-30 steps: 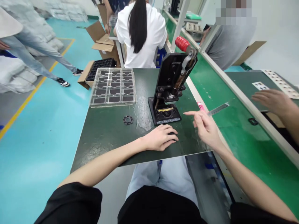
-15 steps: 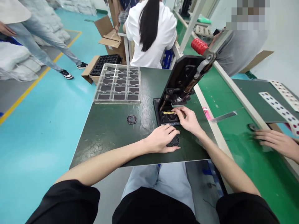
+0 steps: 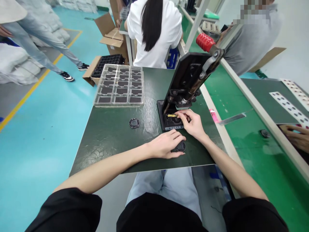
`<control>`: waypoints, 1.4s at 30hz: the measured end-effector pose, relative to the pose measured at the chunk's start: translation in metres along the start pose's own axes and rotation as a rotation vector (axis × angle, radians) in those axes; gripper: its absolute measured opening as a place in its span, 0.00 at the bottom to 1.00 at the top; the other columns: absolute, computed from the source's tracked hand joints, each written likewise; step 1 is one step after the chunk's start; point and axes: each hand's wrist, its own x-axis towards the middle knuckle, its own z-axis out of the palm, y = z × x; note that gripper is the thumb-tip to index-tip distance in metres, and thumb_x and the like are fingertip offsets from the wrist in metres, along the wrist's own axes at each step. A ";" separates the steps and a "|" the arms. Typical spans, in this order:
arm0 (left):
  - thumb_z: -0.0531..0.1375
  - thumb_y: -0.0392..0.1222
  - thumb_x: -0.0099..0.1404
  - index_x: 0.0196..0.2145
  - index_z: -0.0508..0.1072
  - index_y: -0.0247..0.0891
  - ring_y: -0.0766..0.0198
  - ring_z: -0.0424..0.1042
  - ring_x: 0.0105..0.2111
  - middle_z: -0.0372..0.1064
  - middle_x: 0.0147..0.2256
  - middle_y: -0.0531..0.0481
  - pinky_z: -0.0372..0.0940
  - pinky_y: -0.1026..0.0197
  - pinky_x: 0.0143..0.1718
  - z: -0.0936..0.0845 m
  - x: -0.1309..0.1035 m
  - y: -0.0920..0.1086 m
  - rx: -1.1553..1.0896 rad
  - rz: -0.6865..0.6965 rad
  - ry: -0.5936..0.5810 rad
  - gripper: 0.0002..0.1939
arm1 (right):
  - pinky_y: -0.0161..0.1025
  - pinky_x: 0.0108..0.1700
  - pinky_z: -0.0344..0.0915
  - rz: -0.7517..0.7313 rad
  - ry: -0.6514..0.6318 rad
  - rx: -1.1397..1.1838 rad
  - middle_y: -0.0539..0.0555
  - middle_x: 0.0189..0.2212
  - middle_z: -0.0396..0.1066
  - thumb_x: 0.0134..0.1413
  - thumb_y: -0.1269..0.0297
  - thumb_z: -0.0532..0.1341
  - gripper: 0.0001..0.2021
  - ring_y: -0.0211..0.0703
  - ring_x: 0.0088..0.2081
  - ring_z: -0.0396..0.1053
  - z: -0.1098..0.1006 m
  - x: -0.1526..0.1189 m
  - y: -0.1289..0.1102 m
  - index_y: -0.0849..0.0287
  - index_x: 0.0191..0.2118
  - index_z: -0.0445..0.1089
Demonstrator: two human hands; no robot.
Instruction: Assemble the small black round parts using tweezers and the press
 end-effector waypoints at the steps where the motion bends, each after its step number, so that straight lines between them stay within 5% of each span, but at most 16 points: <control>1: 0.60 0.55 0.71 0.54 0.68 0.33 0.50 0.72 0.49 0.73 0.48 0.37 0.71 0.50 0.50 0.000 0.000 0.001 0.015 -0.012 0.007 0.23 | 0.43 0.38 0.68 -0.010 0.000 -0.012 0.55 0.36 0.80 0.68 0.50 0.58 0.16 0.43 0.31 0.68 0.000 0.000 0.000 0.55 0.38 0.78; 8: 0.62 0.59 0.68 0.51 0.69 0.33 0.49 0.75 0.45 0.74 0.42 0.40 0.71 0.50 0.48 -0.003 0.003 0.003 0.108 -0.076 0.029 0.26 | 0.44 0.38 0.68 -0.089 0.042 -0.081 0.55 0.35 0.79 0.66 0.54 0.60 0.13 0.43 0.29 0.65 0.003 0.000 -0.001 0.54 0.33 0.74; 14: 0.65 0.58 0.66 0.52 0.67 0.37 0.51 0.76 0.45 0.75 0.43 0.43 0.71 0.51 0.49 -0.003 0.002 0.001 -0.011 -0.124 0.023 0.27 | 0.44 0.36 0.67 -0.005 0.110 -0.063 0.54 0.30 0.75 0.66 0.50 0.60 0.16 0.44 0.30 0.66 0.005 -0.001 -0.005 0.54 0.31 0.72; 18: 0.67 0.58 0.65 0.52 0.66 0.38 0.53 0.77 0.45 0.76 0.42 0.45 0.71 0.51 0.49 -0.004 0.002 0.000 -0.058 -0.136 0.031 0.27 | 0.41 0.31 0.62 0.073 0.255 0.000 0.54 0.30 0.73 0.66 0.47 0.59 0.17 0.41 0.28 0.65 -0.012 -0.012 -0.014 0.55 0.33 0.71; 22: 0.69 0.56 0.63 0.52 0.66 0.38 0.53 0.78 0.45 0.76 0.42 0.45 0.72 0.52 0.48 -0.003 0.002 0.000 -0.118 -0.141 0.052 0.29 | 0.39 0.29 0.62 0.132 0.158 0.091 0.53 0.29 0.73 0.65 0.49 0.62 0.16 0.40 0.28 0.66 -0.027 -0.046 -0.026 0.55 0.33 0.71; 28: 0.71 0.55 0.62 0.50 0.64 0.40 0.54 0.79 0.45 0.76 0.44 0.45 0.72 0.54 0.47 -0.002 0.001 0.001 -0.202 -0.212 0.040 0.28 | 0.35 0.26 0.59 0.164 0.032 0.114 0.51 0.26 0.71 0.67 0.57 0.61 0.13 0.35 0.25 0.63 -0.021 -0.091 -0.028 0.58 0.32 0.72; 42: 0.73 0.55 0.58 0.54 0.61 0.41 0.55 0.79 0.41 0.75 0.41 0.49 0.72 0.56 0.42 -0.002 0.002 0.004 -0.271 -0.323 0.035 0.35 | 0.34 0.26 0.56 0.040 -0.100 -0.036 0.49 0.24 0.68 0.66 0.65 0.61 0.12 0.33 0.23 0.58 -0.022 -0.087 -0.033 0.58 0.29 0.68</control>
